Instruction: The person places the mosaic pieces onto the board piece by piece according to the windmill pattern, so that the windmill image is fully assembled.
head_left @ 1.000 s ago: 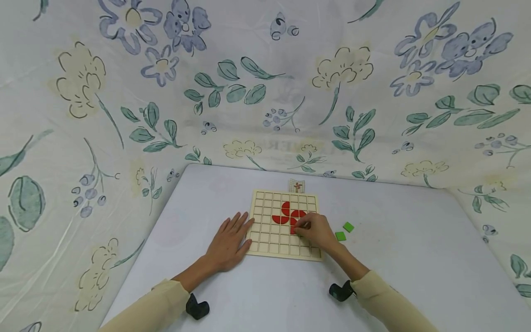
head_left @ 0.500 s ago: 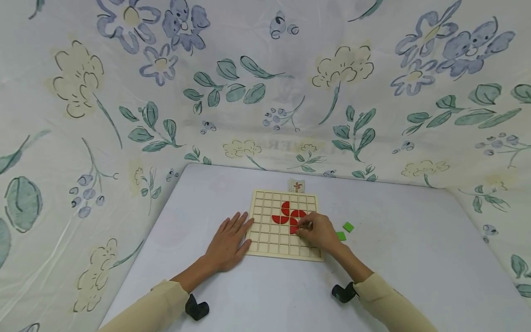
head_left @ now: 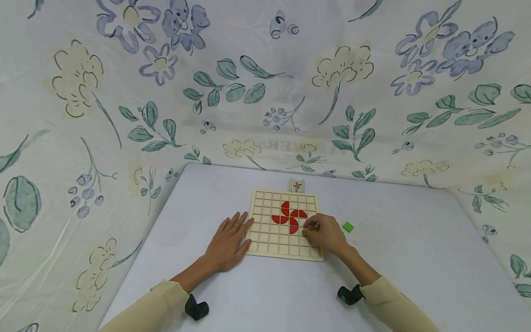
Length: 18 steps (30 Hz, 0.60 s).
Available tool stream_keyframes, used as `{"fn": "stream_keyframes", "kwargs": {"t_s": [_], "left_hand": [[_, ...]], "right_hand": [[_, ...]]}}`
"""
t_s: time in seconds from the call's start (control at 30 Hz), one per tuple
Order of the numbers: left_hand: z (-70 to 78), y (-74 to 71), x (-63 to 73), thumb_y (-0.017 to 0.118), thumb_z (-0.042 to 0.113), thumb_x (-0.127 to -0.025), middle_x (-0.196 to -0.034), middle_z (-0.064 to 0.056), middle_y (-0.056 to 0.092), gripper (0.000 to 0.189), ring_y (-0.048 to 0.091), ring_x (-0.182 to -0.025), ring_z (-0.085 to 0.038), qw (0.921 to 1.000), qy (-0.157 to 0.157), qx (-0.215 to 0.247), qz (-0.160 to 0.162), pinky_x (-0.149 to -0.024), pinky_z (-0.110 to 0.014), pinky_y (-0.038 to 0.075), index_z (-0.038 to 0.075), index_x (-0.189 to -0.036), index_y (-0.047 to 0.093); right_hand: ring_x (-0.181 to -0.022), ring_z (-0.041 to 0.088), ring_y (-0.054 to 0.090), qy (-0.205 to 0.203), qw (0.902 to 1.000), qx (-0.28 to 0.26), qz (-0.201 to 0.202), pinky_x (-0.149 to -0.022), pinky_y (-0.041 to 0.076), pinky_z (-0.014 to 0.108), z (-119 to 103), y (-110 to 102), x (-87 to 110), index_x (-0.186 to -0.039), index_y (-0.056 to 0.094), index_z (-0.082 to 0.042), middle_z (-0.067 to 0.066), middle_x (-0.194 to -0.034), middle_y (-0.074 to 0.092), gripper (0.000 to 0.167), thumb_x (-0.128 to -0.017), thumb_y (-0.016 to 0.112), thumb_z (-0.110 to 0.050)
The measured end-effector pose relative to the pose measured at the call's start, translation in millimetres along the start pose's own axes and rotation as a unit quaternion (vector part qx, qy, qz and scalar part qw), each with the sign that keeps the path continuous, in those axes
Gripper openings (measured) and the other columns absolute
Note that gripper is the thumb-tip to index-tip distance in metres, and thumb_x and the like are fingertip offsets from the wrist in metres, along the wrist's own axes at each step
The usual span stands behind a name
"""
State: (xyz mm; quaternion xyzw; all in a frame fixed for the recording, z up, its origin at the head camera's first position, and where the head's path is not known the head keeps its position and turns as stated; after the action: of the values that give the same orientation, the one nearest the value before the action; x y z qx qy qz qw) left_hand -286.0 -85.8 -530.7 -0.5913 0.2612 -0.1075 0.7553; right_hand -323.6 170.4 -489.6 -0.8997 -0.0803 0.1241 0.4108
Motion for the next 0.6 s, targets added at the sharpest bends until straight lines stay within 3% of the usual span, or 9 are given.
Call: {"fn": "stream_keyframes", "kwargs": {"t_s": [0.6], "left_hand": [[-0.2, 0.1, -0.7, 0.04, 0.041, -0.102, -0.16, -0.012, 0.026, 0.06, 0.019, -0.147, -0.03, 1.0, 0.0, 0.001, -0.003, -0.116, -0.05, 0.017, 0.012, -0.155, 0.033]], "right_hand": [[-0.069, 0.015, 0.053, 0.035, 0.9973, 0.065, -0.001, -0.061, 0.046, 0.03, 36.3, -30.5, 20.2, -0.097, 0.074, -0.006, -0.002, -0.077, 0.059, 0.02, -0.08, 0.082, -0.012]]}}
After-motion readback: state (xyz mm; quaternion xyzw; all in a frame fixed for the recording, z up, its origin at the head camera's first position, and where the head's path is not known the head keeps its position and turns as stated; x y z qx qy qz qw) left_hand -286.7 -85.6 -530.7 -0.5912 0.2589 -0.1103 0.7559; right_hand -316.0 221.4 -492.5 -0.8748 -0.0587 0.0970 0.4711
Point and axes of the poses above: each hand's wrist, its own x-axis away from the middle knuckle, its own y-axis out of the palm, z = x × y, the point moved 9 cm from there along -x, towards the middle knuckle
